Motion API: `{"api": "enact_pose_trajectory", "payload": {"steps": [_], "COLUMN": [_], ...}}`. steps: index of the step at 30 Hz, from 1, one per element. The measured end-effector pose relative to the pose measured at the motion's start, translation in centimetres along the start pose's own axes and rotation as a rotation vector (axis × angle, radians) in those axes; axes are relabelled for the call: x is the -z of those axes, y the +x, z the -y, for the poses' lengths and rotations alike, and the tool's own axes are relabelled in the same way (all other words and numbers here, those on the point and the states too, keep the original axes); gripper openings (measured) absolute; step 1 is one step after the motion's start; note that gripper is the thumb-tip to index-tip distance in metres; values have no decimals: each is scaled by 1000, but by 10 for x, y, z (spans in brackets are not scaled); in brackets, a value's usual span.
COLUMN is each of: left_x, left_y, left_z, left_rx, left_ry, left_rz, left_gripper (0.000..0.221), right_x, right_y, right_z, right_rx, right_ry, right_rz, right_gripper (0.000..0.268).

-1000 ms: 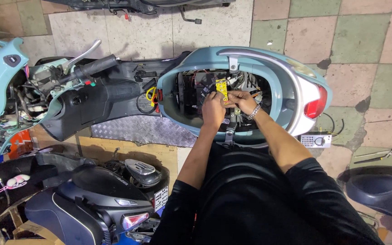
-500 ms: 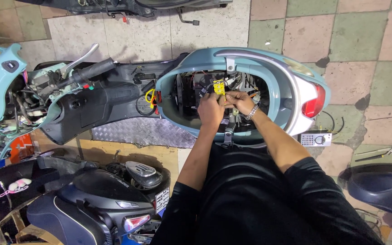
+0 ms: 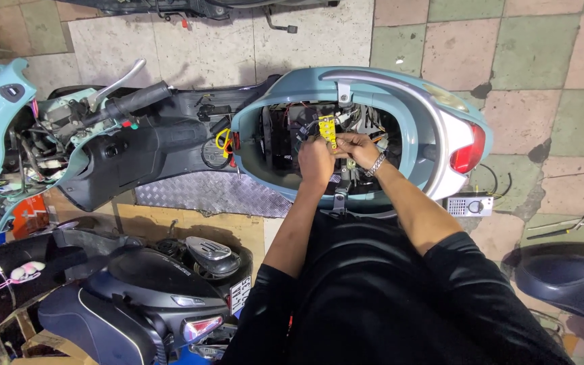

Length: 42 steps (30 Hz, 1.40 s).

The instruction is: Adjusting and connecting the electrical wiring harness inside a scooter's frame.

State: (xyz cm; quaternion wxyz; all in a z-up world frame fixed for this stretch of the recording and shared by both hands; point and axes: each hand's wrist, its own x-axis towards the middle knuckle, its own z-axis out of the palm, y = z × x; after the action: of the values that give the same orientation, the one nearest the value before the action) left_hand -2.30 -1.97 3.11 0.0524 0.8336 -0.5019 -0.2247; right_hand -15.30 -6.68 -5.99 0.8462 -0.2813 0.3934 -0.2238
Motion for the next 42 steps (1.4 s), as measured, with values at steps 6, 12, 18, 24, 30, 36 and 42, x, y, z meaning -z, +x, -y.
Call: {"api": "enact_pose_trajectory", "payload": {"steps": [6,12,18,24,30,36,42], "left_x": [3,14,-29,-46,67,87,39], "left_y": [-2,-6,3,51,41,17,35], "left_z": [12,-1,30,86,72,89,136], "left_rx": [7,12,-228,-1001,-540,-420,-632], "left_ry": [-185,-173,-21,157,-294,-6,-133], "left_rz": [75,-15,-151,-276,-119,409,335], "left_gripper": [17,21,20,11,24,37,10], "right_x": [-4,-8,0,-5,-7,-20,-9], "right_y": [-6,-4,-3,-8,-9,-13,-4], "right_z": [3,5,-1,8,10,21,-2], "right_rx": [11,27,36,38,-7,-47,31], "right_ry": [-5,-12,11,-67,71,112,22], "right_rz": [-18,-24,-42,6,-65,-141,-243], "right_gripper": [34,33,34,36,36,34,34]}}
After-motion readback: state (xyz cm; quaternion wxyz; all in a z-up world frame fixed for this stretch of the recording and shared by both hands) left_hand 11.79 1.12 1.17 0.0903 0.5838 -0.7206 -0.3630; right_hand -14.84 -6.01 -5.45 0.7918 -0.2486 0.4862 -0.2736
